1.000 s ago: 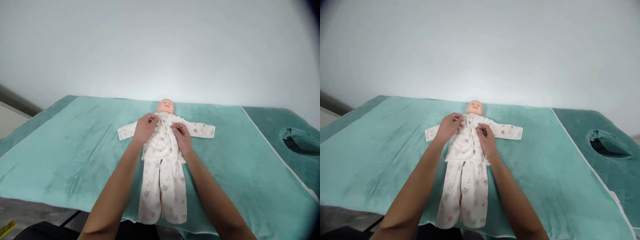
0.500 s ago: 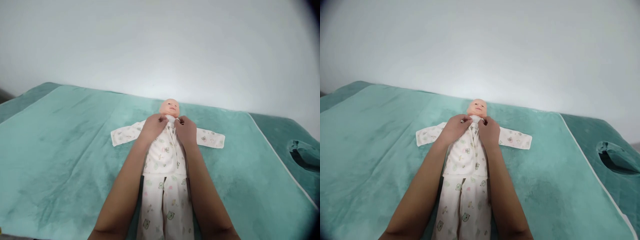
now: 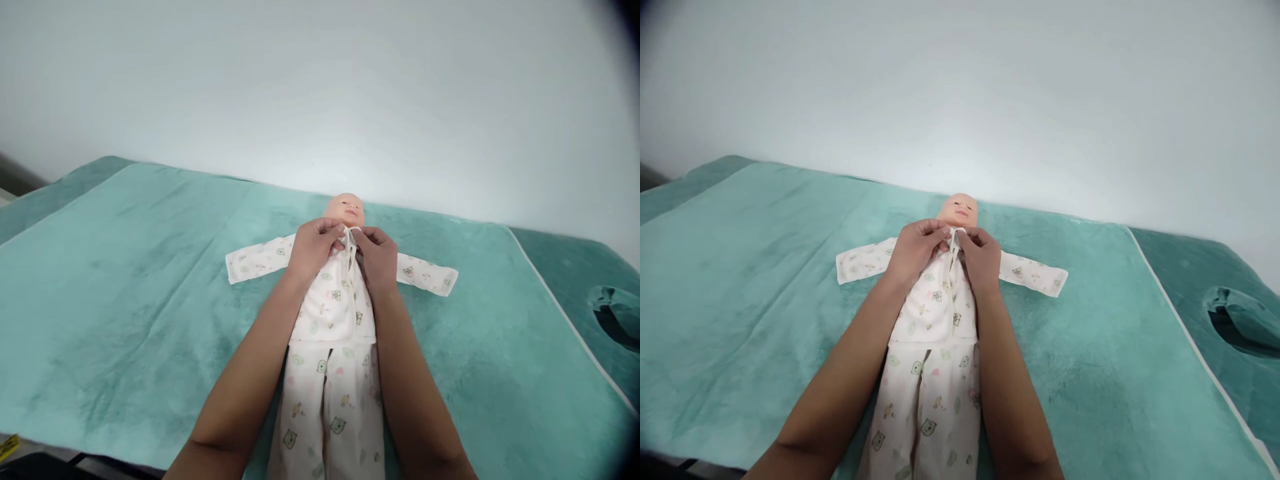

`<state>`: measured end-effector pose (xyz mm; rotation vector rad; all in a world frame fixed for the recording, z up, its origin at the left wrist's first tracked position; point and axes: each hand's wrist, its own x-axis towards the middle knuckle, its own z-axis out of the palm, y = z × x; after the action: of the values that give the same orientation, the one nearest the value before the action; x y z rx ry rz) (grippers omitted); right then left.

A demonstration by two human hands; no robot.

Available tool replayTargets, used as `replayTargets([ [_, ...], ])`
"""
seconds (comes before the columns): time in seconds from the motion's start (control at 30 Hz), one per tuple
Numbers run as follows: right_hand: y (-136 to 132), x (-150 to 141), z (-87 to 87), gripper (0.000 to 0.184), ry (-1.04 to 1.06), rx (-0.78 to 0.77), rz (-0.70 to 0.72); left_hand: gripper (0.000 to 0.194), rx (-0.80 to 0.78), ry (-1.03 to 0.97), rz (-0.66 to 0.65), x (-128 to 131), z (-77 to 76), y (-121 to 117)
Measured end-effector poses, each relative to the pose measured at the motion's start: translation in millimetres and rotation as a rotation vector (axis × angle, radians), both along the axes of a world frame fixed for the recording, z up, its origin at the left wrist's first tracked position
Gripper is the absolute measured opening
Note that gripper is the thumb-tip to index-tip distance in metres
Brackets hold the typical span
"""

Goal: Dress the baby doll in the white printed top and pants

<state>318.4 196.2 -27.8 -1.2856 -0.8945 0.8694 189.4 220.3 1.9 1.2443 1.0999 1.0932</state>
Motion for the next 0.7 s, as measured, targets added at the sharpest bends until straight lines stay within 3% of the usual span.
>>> replayTargets([
  [0.27, 0.5, 0.8, -8.4, 0.029, 0.028, 0.111, 0.015, 0.013, 0.022, 0.005, -0.035, -0.6, -4.7, 5.2],
  [0.7, -1.8, 3.3, -8.5, 0.019, -0.223, 0.195, 0.053, 0.015, -0.029, -0.125, -0.035, -3.3, -7.4, 7.3],
])
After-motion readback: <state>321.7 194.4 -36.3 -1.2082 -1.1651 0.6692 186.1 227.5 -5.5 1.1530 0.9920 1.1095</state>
